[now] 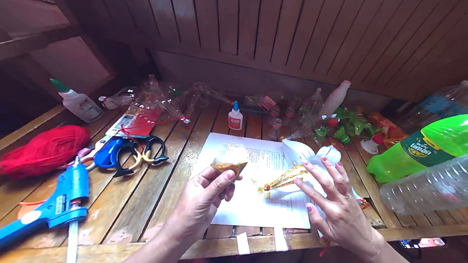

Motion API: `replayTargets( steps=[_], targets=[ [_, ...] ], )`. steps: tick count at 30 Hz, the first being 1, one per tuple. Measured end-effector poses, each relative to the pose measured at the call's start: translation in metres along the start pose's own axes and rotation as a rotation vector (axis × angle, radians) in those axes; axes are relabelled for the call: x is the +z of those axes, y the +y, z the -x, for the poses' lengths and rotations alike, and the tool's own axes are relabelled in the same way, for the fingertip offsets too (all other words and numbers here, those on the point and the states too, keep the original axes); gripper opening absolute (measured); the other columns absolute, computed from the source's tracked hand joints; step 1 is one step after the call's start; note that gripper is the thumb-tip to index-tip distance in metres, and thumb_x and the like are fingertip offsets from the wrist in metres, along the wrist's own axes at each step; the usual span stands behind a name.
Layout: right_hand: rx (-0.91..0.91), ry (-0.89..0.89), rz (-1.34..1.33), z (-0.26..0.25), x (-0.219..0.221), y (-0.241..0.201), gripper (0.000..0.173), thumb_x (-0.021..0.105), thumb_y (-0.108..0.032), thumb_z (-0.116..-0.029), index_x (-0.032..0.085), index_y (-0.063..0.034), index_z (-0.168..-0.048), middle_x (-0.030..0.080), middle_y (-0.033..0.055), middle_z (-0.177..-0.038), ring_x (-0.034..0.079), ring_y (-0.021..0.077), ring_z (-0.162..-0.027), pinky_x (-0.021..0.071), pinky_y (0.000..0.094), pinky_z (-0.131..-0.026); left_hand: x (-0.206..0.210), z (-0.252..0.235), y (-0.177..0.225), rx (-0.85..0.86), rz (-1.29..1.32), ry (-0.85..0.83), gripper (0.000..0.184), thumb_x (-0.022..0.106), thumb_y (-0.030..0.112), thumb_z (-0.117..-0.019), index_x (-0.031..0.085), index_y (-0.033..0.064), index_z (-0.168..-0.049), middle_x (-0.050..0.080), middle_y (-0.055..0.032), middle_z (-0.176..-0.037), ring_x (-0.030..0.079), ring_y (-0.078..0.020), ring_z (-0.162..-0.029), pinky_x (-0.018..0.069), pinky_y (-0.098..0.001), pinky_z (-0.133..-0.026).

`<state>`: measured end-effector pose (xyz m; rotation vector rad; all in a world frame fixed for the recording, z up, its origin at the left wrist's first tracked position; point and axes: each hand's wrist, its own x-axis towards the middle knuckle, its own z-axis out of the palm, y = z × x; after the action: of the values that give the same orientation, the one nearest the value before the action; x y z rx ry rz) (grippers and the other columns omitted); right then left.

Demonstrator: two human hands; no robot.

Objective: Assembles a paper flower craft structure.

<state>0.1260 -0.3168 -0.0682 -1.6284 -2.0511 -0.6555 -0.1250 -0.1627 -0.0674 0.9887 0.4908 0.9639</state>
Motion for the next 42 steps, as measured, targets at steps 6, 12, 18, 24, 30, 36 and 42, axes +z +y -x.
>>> replayTargets(
  steps=[6, 12, 18, 24, 30, 36, 42],
  targets=[
    [0.017, 0.010, 0.024, 0.007, 0.001, 0.004, 0.045, 0.033, -0.039, -0.1066, 0.065, -0.0254, -0.135, 0.053, 0.0065, -0.152, 0.033, 0.0330, -0.150, 0.0166, 0.0524, -0.123, 0.003, -0.001, -0.002, 0.006, -0.011, -0.011, 0.008, 0.065, 0.012, -0.0955, 0.072, 0.0113, -0.098, 0.075, -0.0027, -0.089, 0.065, -0.0030, -0.064, 0.0538, -0.0147, -0.061],
    [0.015, 0.006, 0.035, 0.007, 0.001, 0.002, 0.046, 0.033, -0.040, -0.1067, 0.065, -0.0248, -0.135, 0.054, 0.0069, -0.152, 0.035, 0.0332, -0.149, 0.0173, 0.0528, -0.123, 0.003, -0.001, -0.002, 0.009, -0.015, -0.014, 0.007, 0.065, 0.014, -0.0960, 0.072, 0.0120, -0.097, 0.075, -0.0025, -0.089, 0.065, -0.0026, -0.064, 0.0539, -0.0145, -0.061],
    [-0.007, -0.006, 0.033, 0.005, 0.002, 0.000, 0.047, 0.031, -0.041, -0.1070, 0.065, -0.0251, -0.135, 0.052, 0.0062, -0.153, 0.033, 0.0319, -0.150, 0.0145, 0.0506, -0.123, 0.001, 0.000, -0.002, 0.007, -0.004, -0.005, 0.006, 0.066, 0.013, -0.0949, 0.072, 0.0119, -0.096, 0.075, -0.0029, -0.088, 0.064, -0.0024, -0.062, 0.0534, -0.0141, -0.060],
    [-0.032, -0.040, 0.039, 0.001, 0.004, -0.002, 0.046, 0.032, -0.041, -0.1065, 0.066, -0.0275, -0.135, 0.052, 0.0067, -0.153, 0.035, 0.0323, -0.150, 0.0155, 0.0534, -0.123, 0.001, 0.000, -0.001, -0.001, -0.006, -0.009, 0.007, 0.064, 0.013, -0.0963, 0.072, 0.0118, -0.097, 0.075, -0.0025, -0.088, 0.065, -0.0025, -0.063, 0.0535, -0.0142, -0.061],
    [-0.075, -0.056, 0.019, -0.004, 0.005, -0.005, 0.046, 0.032, -0.043, -0.1067, 0.062, -0.0289, -0.138, 0.050, 0.0058, -0.155, 0.033, 0.0308, -0.151, 0.0143, 0.0527, -0.123, 0.001, 0.000, -0.001, 0.002, -0.009, -0.007, 0.007, 0.065, 0.013, -0.0962, 0.072, 0.0113, -0.097, 0.075, -0.0029, -0.088, 0.065, -0.0027, -0.063, 0.0536, -0.0143, -0.061],
    [-0.096, -0.068, 0.008, -0.007, 0.008, -0.005, 0.044, 0.034, -0.043, -0.1062, 0.064, -0.0297, -0.136, 0.050, 0.0062, -0.155, 0.033, 0.0311, -0.150, 0.0151, 0.0529, -0.123, 0.001, 0.000, 0.000, -0.001, -0.009, 0.006, 0.008, 0.063, 0.012, -0.0962, 0.071, 0.0103, -0.097, 0.075, -0.0029, -0.088, 0.065, -0.0030, -0.063, 0.0541, -0.0146, -0.061],
    [-0.109, -0.080, 0.003, -0.009, 0.010, -0.006, 0.044, 0.035, -0.042, -0.1059, 0.065, -0.0288, -0.135, 0.051, 0.0062, -0.155, 0.034, 0.0311, -0.151, 0.0147, 0.0536, -0.123, 0.001, 0.000, 0.000, -0.001, -0.007, -0.001, 0.007, 0.064, 0.012, -0.0963, 0.071, 0.0105, -0.097, 0.075, -0.0031, -0.088, 0.065, -0.0028, -0.064, 0.0541, -0.0146, -0.061]
  ],
)
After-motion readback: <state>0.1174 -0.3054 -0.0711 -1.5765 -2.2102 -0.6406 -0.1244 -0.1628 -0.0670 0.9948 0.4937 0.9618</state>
